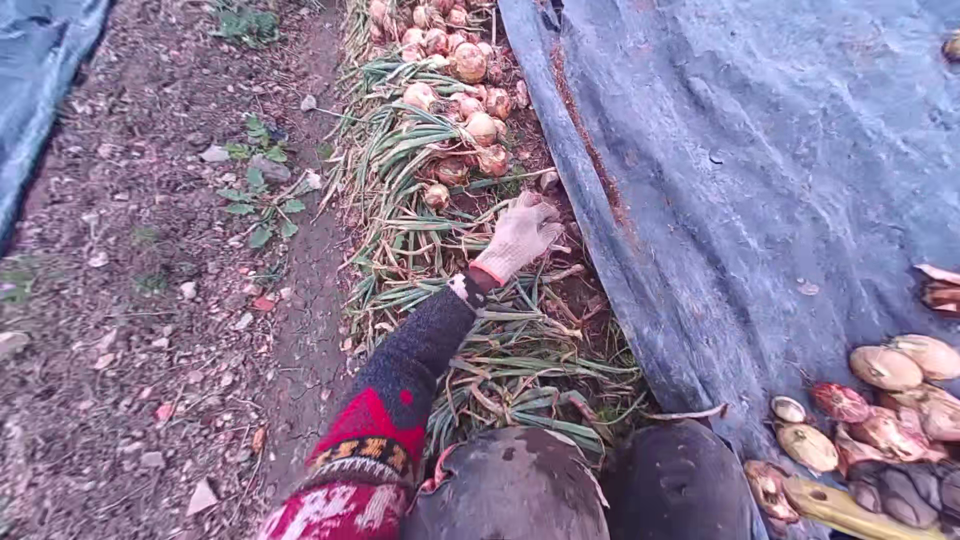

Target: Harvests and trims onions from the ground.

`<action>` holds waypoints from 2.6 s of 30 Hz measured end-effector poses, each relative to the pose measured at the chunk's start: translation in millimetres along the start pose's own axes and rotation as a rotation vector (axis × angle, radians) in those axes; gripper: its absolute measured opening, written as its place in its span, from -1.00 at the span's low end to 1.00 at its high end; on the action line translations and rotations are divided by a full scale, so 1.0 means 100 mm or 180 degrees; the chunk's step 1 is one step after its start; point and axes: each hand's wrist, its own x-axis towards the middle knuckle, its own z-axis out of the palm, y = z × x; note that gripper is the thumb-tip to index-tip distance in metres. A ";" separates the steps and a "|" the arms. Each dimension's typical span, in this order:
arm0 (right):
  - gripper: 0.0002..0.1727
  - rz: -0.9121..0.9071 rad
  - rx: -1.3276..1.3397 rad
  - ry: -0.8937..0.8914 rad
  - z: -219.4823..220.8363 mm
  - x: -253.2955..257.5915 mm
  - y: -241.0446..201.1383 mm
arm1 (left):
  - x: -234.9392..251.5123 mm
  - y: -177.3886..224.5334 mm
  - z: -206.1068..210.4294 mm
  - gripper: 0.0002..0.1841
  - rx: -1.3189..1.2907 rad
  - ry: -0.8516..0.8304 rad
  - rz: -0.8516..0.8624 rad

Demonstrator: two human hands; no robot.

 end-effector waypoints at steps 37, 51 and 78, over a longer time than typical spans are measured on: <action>-0.54 0.1230 -0.0969 -0.2084 0.68 -0.91 0.79 | -2.10 1.17 -0.58 -0.34 -0.1700 -0.2024 -0.0386; -0.27 0.2294 -0.0821 -0.2194 0.58 -1.20 0.56 | -2.17 1.47 -0.65 -0.59 -0.0522 -0.0765 -0.0007; -0.14 0.2756 -0.0210 -0.0584 0.73 -0.14 0.74 | 0.42 1.35 -0.23 -0.74 -0.3144 -0.1923 0.0051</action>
